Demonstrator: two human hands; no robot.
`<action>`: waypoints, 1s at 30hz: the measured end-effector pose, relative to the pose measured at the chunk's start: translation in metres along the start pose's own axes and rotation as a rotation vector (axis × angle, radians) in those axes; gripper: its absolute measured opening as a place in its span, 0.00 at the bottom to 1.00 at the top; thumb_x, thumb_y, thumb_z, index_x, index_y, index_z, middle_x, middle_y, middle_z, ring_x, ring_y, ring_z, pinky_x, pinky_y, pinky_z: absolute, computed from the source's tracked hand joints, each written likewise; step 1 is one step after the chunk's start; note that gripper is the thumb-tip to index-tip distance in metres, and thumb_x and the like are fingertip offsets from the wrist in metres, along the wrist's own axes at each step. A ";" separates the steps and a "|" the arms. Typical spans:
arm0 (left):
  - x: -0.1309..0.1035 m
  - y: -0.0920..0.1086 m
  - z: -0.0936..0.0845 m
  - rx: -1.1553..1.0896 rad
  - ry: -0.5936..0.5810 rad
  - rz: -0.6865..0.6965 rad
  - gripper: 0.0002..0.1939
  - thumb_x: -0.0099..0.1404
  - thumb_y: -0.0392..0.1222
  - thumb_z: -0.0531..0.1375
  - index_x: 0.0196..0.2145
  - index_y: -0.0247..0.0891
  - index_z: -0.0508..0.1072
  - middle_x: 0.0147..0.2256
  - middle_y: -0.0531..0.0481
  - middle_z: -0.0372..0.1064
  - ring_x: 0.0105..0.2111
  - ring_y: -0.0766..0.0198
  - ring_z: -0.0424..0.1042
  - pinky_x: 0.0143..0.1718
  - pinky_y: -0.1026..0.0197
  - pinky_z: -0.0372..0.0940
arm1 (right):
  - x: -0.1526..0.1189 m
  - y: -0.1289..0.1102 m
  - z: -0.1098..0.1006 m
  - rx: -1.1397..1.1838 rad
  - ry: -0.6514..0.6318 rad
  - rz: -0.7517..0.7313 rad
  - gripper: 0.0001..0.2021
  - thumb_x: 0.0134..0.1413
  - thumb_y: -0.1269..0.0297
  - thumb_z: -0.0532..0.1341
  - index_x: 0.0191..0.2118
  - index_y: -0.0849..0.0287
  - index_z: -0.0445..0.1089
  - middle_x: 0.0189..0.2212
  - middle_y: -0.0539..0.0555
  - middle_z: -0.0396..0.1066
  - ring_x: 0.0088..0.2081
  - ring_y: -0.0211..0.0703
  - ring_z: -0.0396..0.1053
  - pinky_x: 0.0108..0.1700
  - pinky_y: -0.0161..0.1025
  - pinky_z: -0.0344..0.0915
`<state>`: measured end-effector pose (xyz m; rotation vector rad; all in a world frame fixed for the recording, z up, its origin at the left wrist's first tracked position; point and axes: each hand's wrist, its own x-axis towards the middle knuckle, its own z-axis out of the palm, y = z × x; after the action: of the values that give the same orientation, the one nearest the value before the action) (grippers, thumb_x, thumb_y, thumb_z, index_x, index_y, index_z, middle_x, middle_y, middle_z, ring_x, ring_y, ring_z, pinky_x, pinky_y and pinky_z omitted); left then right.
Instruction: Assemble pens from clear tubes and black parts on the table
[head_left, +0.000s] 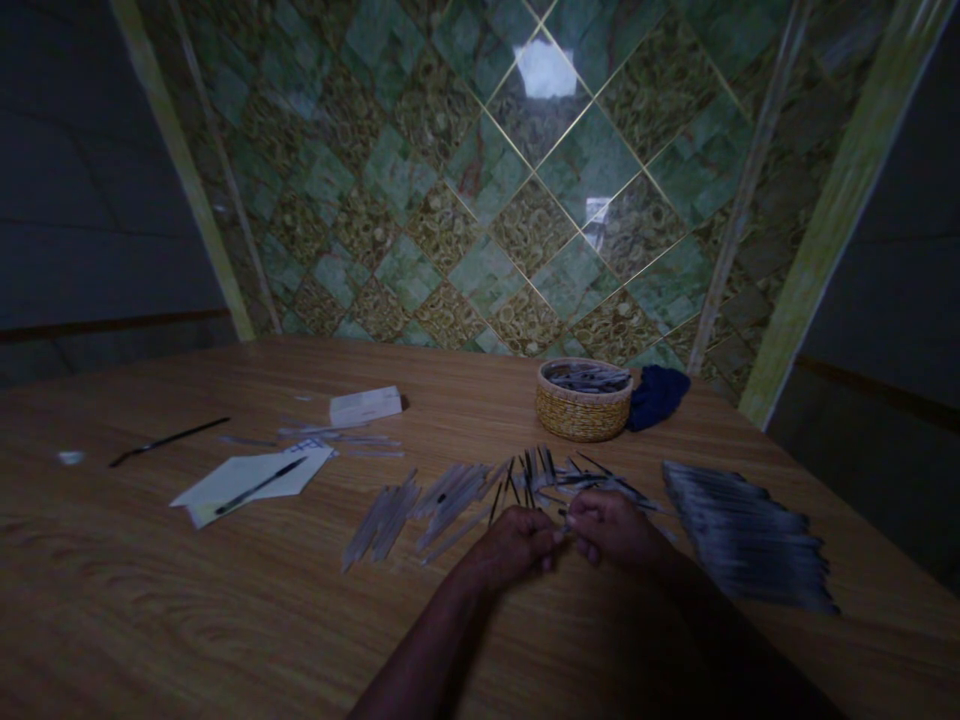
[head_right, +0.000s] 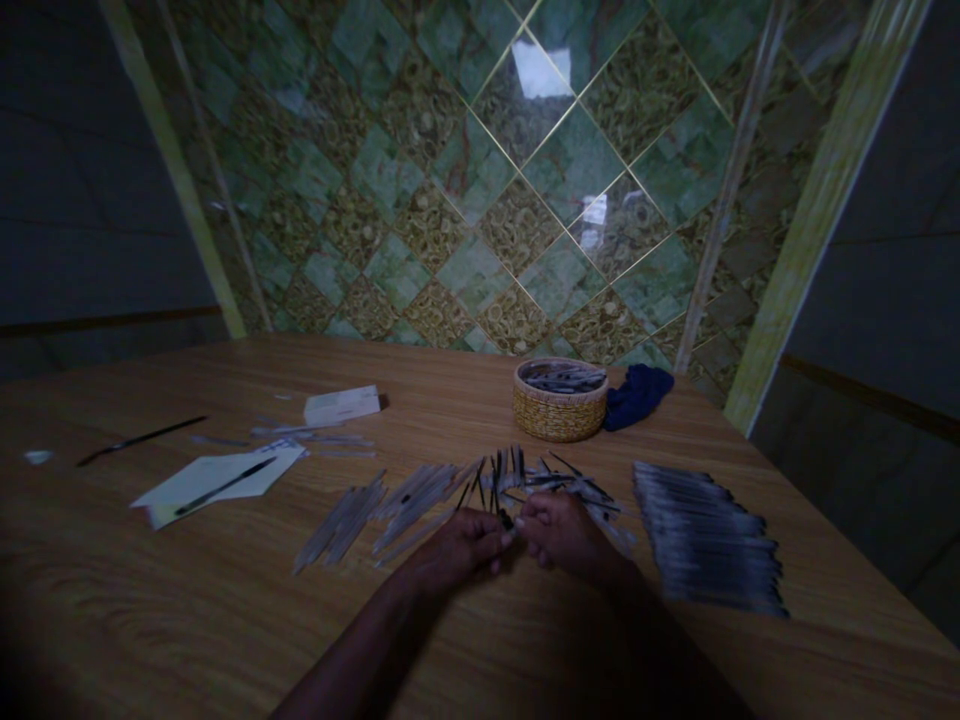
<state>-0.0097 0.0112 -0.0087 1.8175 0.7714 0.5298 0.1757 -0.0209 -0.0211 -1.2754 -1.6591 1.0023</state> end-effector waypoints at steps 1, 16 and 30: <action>0.000 0.000 0.000 0.001 -0.003 0.001 0.24 0.57 0.60 0.56 0.18 0.35 0.68 0.16 0.54 0.62 0.16 0.70 0.56 0.19 0.66 0.50 | 0.000 0.000 0.001 -0.010 -0.003 0.003 0.14 0.52 0.52 0.57 0.26 0.59 0.63 0.15 0.45 0.65 0.15 0.32 0.61 0.18 0.29 0.56; 0.005 -0.008 0.005 0.223 0.121 0.108 0.15 0.56 0.47 0.56 0.18 0.35 0.64 0.19 0.57 0.54 0.21 0.70 0.53 0.22 0.66 0.47 | 0.001 0.000 0.009 -0.005 0.039 0.103 0.16 0.52 0.51 0.53 0.23 0.58 0.61 0.11 0.44 0.62 0.11 0.32 0.58 0.14 0.29 0.52; -0.004 0.001 -0.004 0.123 0.003 0.035 0.17 0.55 0.49 0.58 0.17 0.35 0.65 0.17 0.57 0.54 0.18 0.71 0.52 0.19 0.66 0.45 | 0.006 0.006 0.003 0.109 0.167 0.176 0.21 0.48 0.42 0.52 0.23 0.57 0.58 0.11 0.46 0.65 0.10 0.34 0.59 0.13 0.30 0.52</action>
<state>-0.0150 0.0113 -0.0065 1.9471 0.7905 0.5175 0.1743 -0.0146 -0.0272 -1.4099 -1.3670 1.0447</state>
